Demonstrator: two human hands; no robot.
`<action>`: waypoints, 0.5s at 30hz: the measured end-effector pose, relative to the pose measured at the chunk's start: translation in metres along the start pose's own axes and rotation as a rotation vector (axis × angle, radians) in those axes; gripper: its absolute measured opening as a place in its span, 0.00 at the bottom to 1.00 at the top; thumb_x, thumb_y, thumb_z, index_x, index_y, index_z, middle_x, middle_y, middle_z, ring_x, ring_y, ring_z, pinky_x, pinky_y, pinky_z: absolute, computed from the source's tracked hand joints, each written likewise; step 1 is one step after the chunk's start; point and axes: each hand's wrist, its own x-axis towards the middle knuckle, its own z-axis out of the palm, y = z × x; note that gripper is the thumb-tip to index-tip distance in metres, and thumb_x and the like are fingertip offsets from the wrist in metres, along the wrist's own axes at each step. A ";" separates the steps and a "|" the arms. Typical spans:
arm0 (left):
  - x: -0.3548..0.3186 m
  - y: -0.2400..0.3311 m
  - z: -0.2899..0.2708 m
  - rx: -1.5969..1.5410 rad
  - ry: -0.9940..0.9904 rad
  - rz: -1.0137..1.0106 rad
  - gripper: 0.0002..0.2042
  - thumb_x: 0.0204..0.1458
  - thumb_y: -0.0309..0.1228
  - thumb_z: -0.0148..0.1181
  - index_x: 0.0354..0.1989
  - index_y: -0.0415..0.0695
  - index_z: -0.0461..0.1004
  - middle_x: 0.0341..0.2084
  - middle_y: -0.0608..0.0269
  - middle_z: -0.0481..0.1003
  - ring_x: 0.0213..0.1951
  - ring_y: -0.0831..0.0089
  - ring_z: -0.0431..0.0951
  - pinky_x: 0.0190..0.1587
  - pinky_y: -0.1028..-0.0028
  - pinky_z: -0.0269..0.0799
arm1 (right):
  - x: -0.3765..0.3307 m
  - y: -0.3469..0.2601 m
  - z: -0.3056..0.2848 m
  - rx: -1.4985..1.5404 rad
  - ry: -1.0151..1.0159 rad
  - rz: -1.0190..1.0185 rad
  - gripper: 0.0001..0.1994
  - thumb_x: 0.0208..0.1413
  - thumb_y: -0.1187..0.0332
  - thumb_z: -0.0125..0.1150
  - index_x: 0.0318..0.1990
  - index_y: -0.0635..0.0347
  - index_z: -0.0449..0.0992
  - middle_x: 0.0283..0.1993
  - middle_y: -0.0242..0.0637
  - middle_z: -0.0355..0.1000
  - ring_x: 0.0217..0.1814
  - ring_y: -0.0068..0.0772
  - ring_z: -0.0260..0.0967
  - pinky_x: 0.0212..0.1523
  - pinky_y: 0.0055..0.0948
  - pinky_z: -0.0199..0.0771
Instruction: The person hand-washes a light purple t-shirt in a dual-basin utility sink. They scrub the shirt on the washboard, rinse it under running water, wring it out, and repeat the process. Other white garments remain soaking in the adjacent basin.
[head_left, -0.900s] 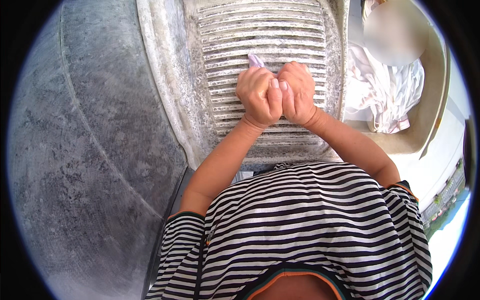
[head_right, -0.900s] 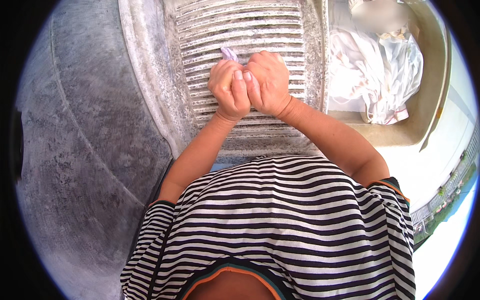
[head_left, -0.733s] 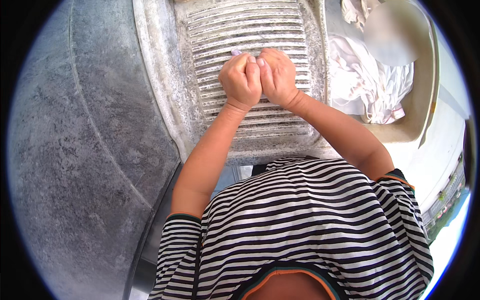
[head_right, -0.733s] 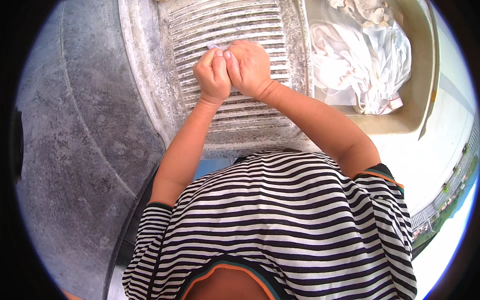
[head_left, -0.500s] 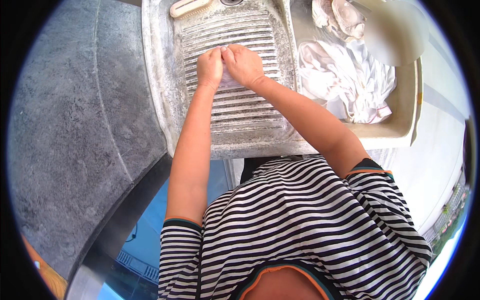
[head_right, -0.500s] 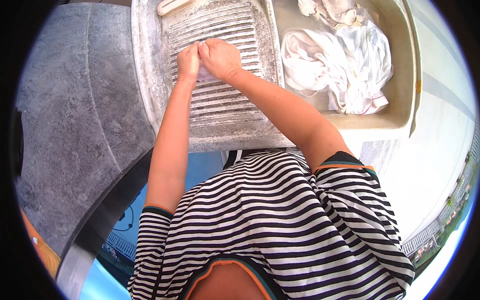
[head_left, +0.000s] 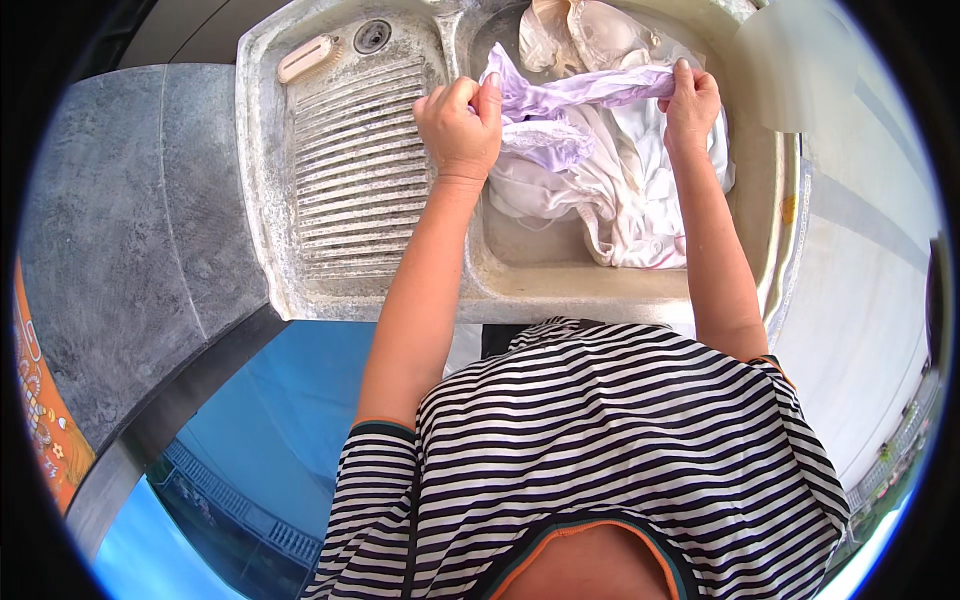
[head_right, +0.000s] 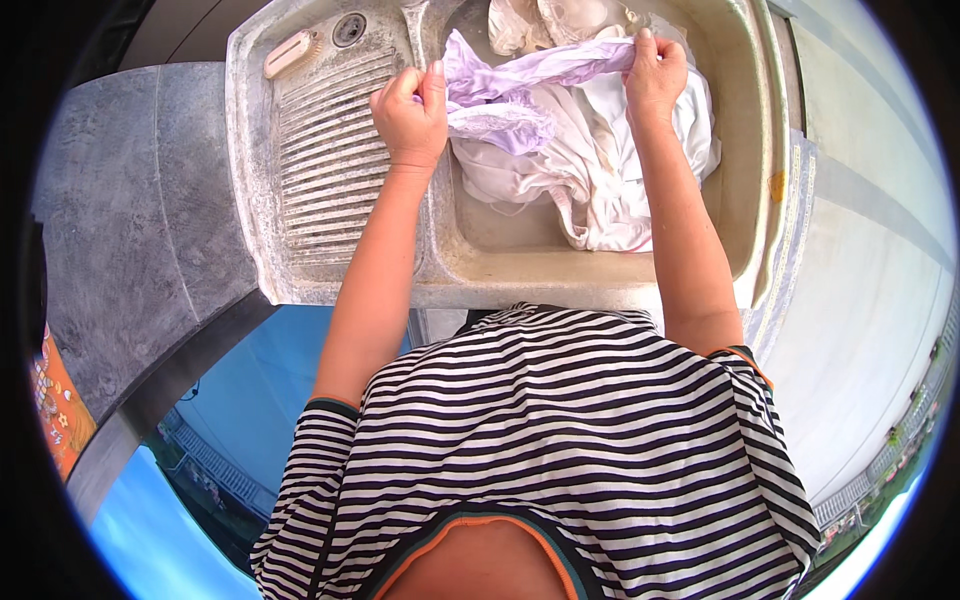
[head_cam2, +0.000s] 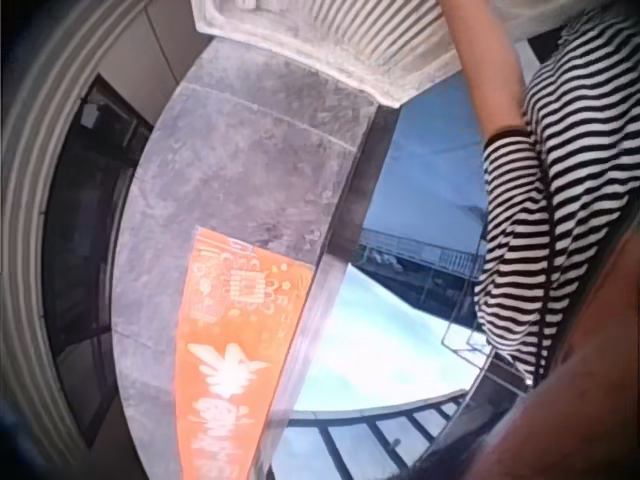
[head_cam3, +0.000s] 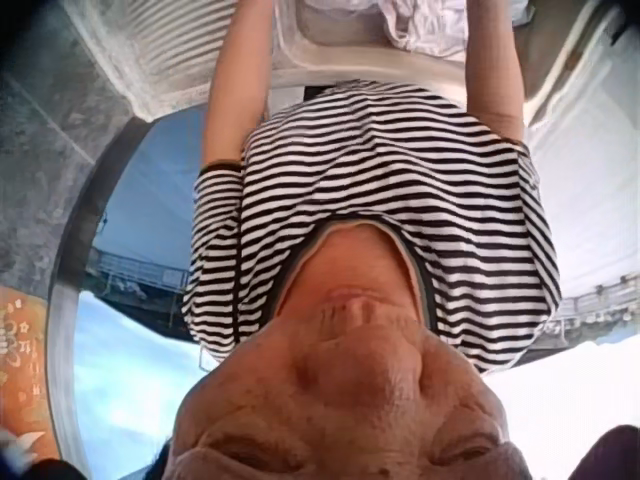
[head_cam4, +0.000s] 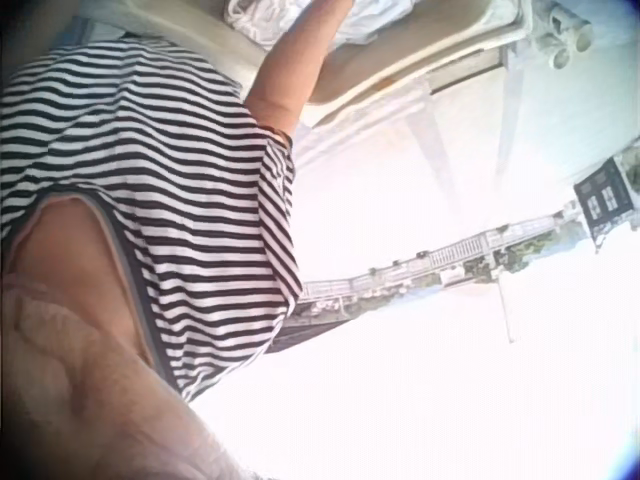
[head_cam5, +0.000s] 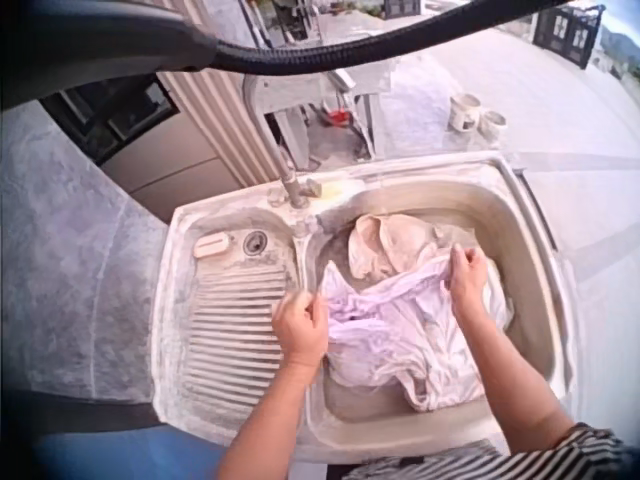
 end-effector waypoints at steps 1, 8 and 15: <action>-0.004 0.002 0.014 0.048 -0.090 0.064 0.19 0.54 0.41 0.65 0.18 0.47 0.66 0.15 0.64 0.68 0.23 0.62 0.69 0.36 0.63 0.64 | 0.032 0.031 -0.032 -0.162 0.092 -0.041 0.14 0.62 0.62 0.62 0.33 0.65 0.71 0.26 0.36 0.71 0.25 0.28 0.69 0.28 0.31 0.72; -0.076 0.000 0.071 0.310 -0.605 0.013 0.21 0.47 0.46 0.69 0.45 0.50 0.74 0.33 0.62 0.74 0.40 0.58 0.74 0.45 0.60 0.69 | -0.014 0.098 -0.060 -1.044 -0.538 -0.402 0.24 0.53 0.59 0.67 0.58 0.44 0.69 0.56 0.43 0.67 0.46 0.51 0.75 0.43 0.46 0.77; -0.107 -0.017 0.097 0.345 -1.335 -0.211 0.17 0.51 0.31 0.60 0.51 0.45 0.73 0.46 0.43 0.76 0.51 0.51 0.76 0.54 0.57 0.70 | 0.019 0.138 -0.061 -1.253 -0.792 -0.295 0.22 0.54 0.59 0.64 0.56 0.52 0.73 0.49 0.50 0.74 0.47 0.56 0.75 0.48 0.48 0.75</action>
